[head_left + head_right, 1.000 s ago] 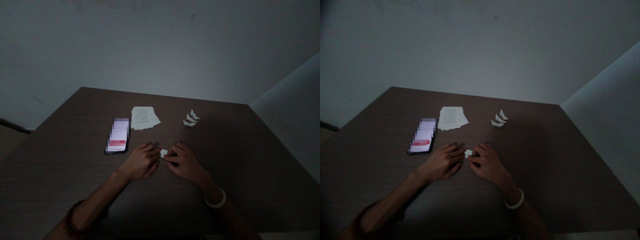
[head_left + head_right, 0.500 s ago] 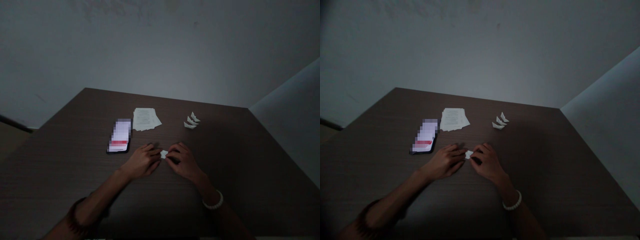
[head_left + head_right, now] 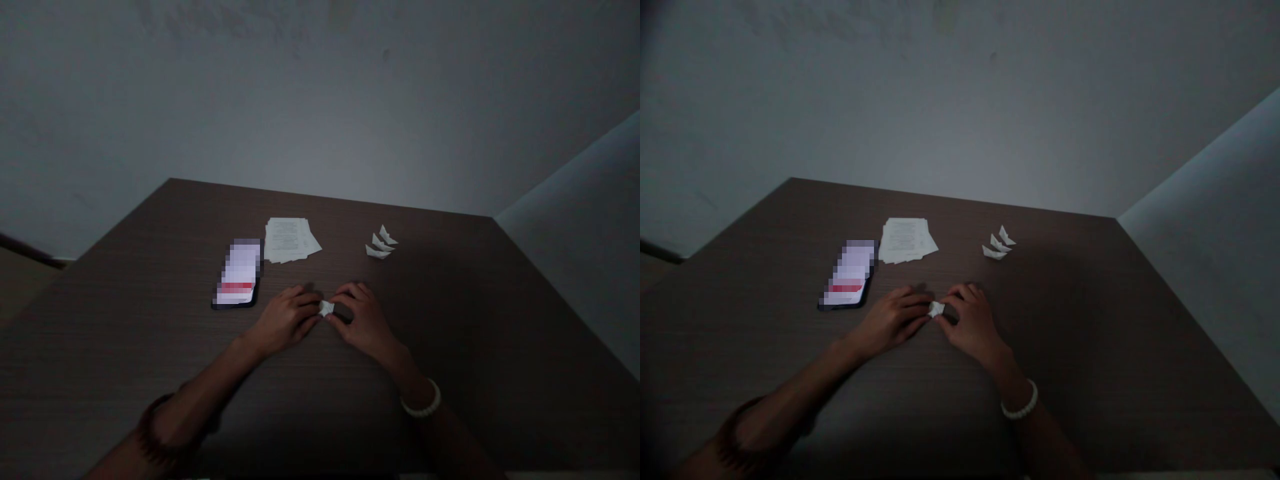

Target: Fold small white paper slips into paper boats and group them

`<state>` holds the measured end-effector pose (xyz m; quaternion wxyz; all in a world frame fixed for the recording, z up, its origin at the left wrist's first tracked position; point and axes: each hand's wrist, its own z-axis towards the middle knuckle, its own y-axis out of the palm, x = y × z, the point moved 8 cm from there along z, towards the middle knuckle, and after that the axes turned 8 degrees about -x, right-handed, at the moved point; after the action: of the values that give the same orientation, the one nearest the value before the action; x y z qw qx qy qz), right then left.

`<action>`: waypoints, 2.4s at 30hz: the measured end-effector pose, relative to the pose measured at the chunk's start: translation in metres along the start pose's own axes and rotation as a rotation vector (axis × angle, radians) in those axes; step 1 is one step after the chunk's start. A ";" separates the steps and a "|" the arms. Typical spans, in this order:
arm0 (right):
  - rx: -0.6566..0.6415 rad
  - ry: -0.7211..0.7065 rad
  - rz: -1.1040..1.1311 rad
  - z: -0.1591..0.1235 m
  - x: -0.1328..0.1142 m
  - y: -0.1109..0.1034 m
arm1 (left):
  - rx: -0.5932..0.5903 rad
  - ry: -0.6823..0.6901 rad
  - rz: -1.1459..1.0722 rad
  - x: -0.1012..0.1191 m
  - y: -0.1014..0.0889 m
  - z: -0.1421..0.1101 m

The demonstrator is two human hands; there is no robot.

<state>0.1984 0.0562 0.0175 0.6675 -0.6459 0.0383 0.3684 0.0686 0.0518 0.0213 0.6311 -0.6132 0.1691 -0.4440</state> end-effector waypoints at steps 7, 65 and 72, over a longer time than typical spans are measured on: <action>0.021 0.015 0.091 0.002 0.003 0.001 | 0.023 -0.014 -0.052 -0.002 0.001 0.000; 0.229 -0.264 0.045 -0.007 -0.033 -0.019 | 0.178 0.132 -0.086 0.020 -0.022 -0.006; 0.221 -0.277 0.040 -0.007 -0.036 -0.021 | 0.186 0.125 -0.111 0.019 -0.023 -0.006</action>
<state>0.1868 0.0363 0.0523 0.7258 -0.5107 -0.0010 0.4609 0.0663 0.0367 0.0477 0.6481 -0.5314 0.1318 -0.5294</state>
